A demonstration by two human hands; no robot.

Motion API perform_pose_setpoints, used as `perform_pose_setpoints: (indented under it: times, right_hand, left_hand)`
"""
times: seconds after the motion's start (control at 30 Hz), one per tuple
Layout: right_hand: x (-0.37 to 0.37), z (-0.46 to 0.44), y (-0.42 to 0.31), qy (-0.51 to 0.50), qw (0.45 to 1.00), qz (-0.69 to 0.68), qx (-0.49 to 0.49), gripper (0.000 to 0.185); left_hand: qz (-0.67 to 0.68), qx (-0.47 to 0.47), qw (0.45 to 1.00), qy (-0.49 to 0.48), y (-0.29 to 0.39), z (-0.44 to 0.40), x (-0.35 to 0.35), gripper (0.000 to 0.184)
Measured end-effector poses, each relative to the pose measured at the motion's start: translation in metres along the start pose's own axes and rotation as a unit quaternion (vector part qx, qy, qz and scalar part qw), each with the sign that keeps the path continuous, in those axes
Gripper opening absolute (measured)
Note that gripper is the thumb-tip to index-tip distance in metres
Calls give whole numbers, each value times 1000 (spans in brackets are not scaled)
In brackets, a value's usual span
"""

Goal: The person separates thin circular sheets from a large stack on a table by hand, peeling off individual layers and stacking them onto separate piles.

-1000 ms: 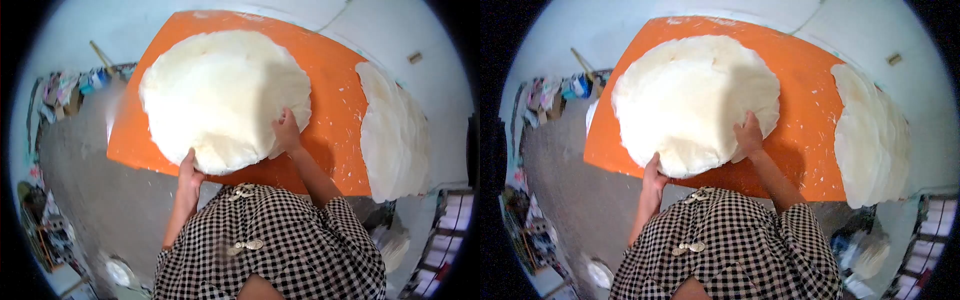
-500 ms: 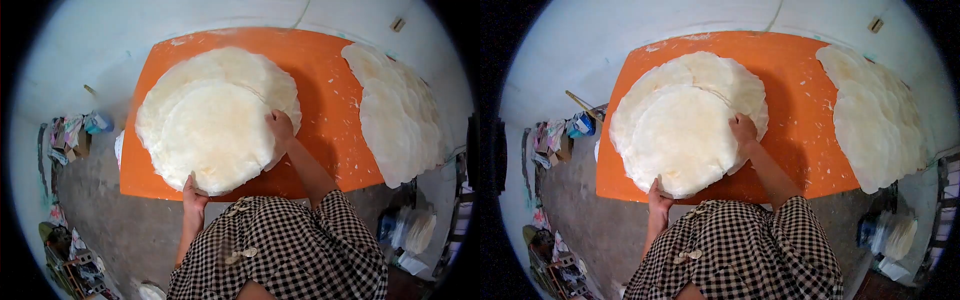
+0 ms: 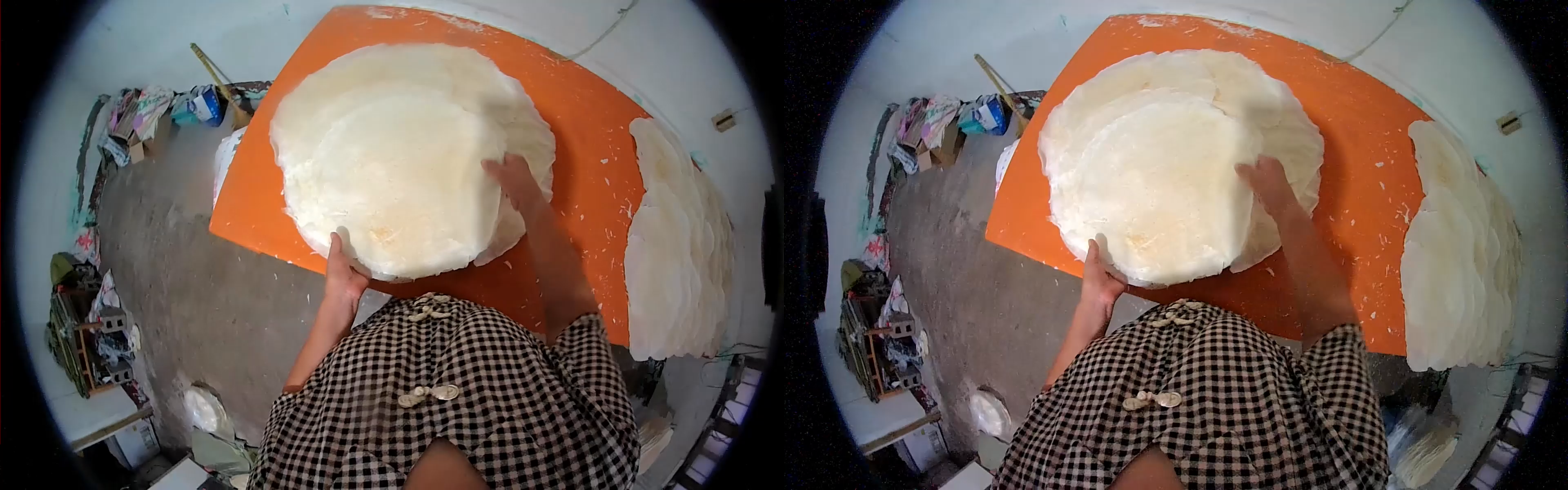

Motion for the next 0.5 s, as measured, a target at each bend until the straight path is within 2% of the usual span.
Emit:
perform_pose_setpoints:
  times: [0.1, 0.17, 0.3, 0.33, 0.4, 0.47, 0.5]
  right_hand:
    - [40, -6, -70, -20, 991, 111, -73, 28]
    - [68, 18, -117, -35, 988, -103, -110, 23]
    - [41, 29, -90, 71, 953, -260, -137, 25]
    - [32, 25, -55, 100, 963, -231, -99, 30]
    - [22, 40, 7, 152, 984, -67, 62, 34]
    - [25, 49, 59, 128, 983, -78, 101, 35]
    - [28, 56, 63, 118, 983, -72, 118, 33]
  left_hand:
    - [35, 30, 998, -31, 2, -4, -3, 62]
    - [48, 8, 998, -40, 2, 0, 0, 66]
    - [75, -12, 993, -88, -2, -6, -2, 69]
    - [82, -14, 993, -78, -3, -3, 1, 72]
    - [85, 4, 993, -79, -6, -5, -2, 74]
    - [81, 7, 994, -69, -5, -6, -7, 74]
    - [80, 8, 995, -63, -4, -5, -6, 73]
Point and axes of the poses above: each hand's wrist, its own z-axis away from the middle knuckle, its own x-axis out of the palm, y = z × x, the point moved 5 cm from there along -z, towards the middle knuckle, and after that the axes turned 4 degrees about -z, right-handed, at the moved point
